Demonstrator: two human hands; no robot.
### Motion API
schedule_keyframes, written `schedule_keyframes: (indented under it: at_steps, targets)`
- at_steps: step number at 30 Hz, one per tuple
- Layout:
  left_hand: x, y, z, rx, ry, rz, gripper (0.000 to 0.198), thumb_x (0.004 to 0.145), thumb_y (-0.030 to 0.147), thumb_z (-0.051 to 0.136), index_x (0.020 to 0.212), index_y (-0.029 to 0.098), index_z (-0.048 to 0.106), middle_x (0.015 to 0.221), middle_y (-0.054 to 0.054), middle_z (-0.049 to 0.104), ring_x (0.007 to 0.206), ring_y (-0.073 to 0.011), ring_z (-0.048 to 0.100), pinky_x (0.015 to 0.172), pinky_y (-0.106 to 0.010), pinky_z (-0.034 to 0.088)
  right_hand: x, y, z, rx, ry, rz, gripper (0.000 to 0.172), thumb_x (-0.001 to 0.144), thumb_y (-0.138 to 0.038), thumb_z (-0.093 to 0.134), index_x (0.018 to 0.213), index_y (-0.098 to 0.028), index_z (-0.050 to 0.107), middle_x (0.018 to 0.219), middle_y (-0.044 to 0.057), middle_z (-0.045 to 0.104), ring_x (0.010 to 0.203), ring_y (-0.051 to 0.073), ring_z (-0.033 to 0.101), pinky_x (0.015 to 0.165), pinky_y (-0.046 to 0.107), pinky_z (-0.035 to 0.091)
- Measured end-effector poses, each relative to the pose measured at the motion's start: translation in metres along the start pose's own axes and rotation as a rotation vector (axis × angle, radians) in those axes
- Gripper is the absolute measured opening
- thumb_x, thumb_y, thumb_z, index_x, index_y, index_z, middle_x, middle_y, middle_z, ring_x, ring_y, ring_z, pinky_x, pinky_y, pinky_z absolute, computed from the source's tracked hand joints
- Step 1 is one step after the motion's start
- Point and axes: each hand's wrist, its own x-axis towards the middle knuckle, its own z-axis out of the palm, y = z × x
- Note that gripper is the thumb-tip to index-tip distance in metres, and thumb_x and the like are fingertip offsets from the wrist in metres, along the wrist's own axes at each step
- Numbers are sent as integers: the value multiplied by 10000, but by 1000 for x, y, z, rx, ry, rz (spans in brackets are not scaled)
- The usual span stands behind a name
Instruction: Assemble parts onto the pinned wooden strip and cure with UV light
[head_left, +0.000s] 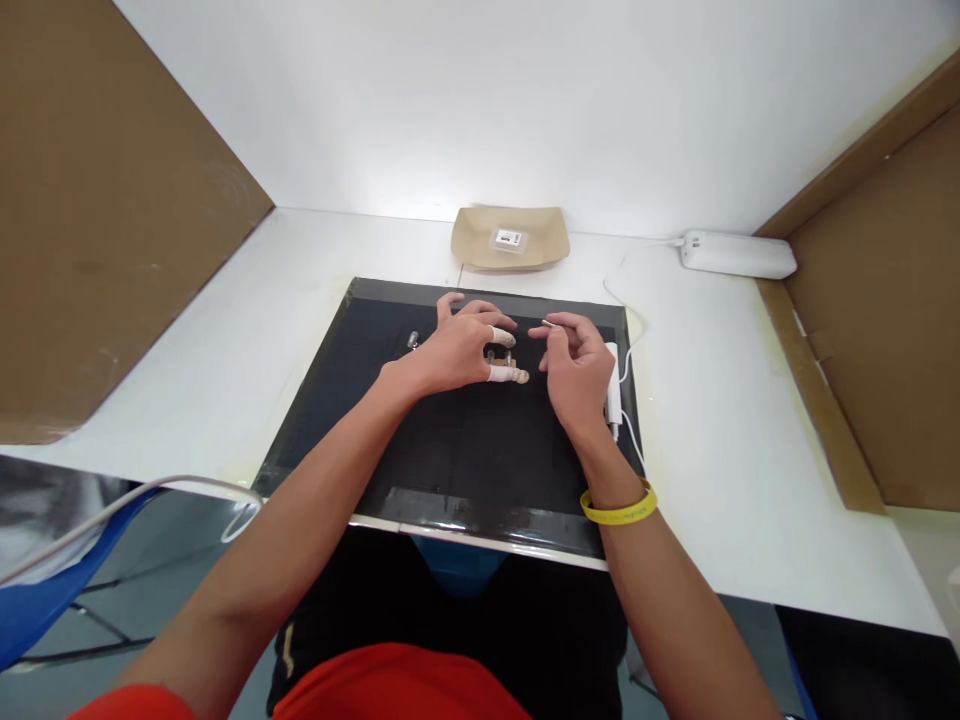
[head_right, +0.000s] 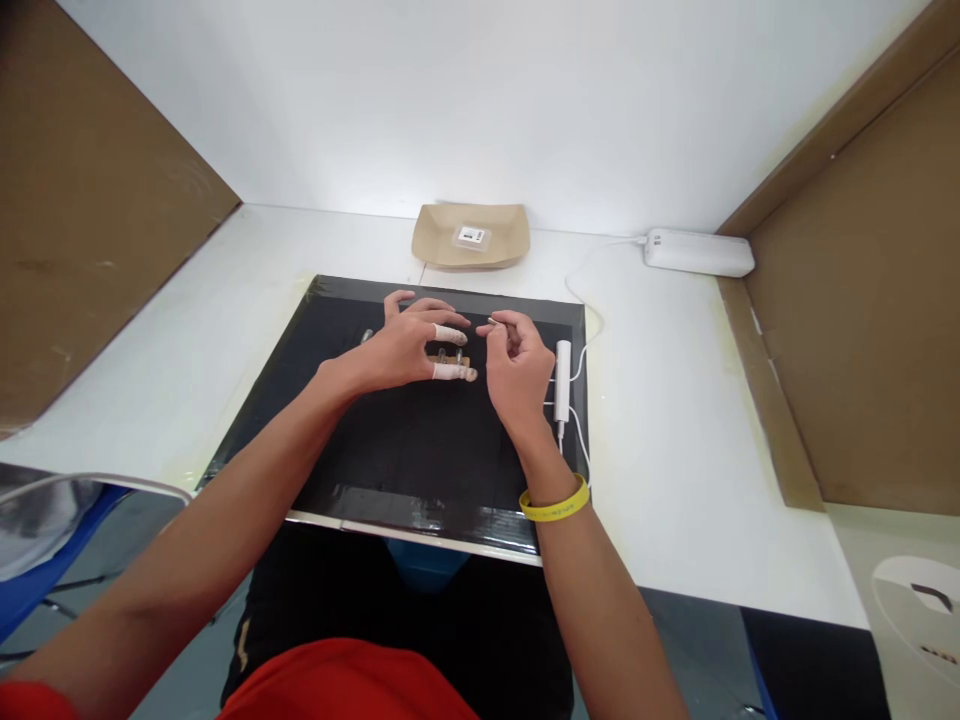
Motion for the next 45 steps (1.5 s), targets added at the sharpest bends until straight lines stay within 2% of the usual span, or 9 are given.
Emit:
schedule_keyframes:
  at_steps: [9,28,34,38,42,45]
  targets:
    - [1,0,0,-3,-3,0,256,801,481,896,906,258,827,1301,-52,777,1396,-336,562,1206,-622,117,0,0,0,4,5,9,207,910,-344,557,1005,-217,689,883,35,819,710,157,704,730,326,545]
    - [-2,0,-2,4,-45,-10,232,851,485,842,921,264,831,1327,-49,765,1410,-333,546,1217,-612,110,0,0,0,2,-1,7,203,912,-352,561,1005,-222,686,885,36,818,703,157,700,711,323,540]
    - [-3,-1,-2,-2,-43,-28,442,799,492,879,1150,234,799,1372,-100,736,1412,-359,546,1226,-627,104,0,0,0,0,-2,15,220,912,-363,561,1015,-215,688,879,31,818,658,141,673,657,299,513]
    - [-9,-3,-2,0,-28,-16,502,769,561,888,1140,236,793,1380,-108,728,1412,-365,540,1227,-621,113,0,-1,0,-9,3,12,218,909,-356,560,1010,-212,688,881,30,819,643,133,663,648,291,508]
    - [-27,-6,-5,28,54,-29,592,746,608,897,1198,249,764,1441,-117,689,1420,-372,529,1232,-604,142,0,-2,0,-22,7,20,222,910,-353,555,1016,-212,690,883,30,815,626,129,657,627,284,502]
    - [-47,-8,-12,53,141,-38,737,753,651,876,1350,267,680,1603,-128,543,1501,-390,440,1245,-579,184,0,-2,-1,-13,6,28,224,911,-349,557,1021,-209,693,886,33,813,623,129,653,626,283,504]
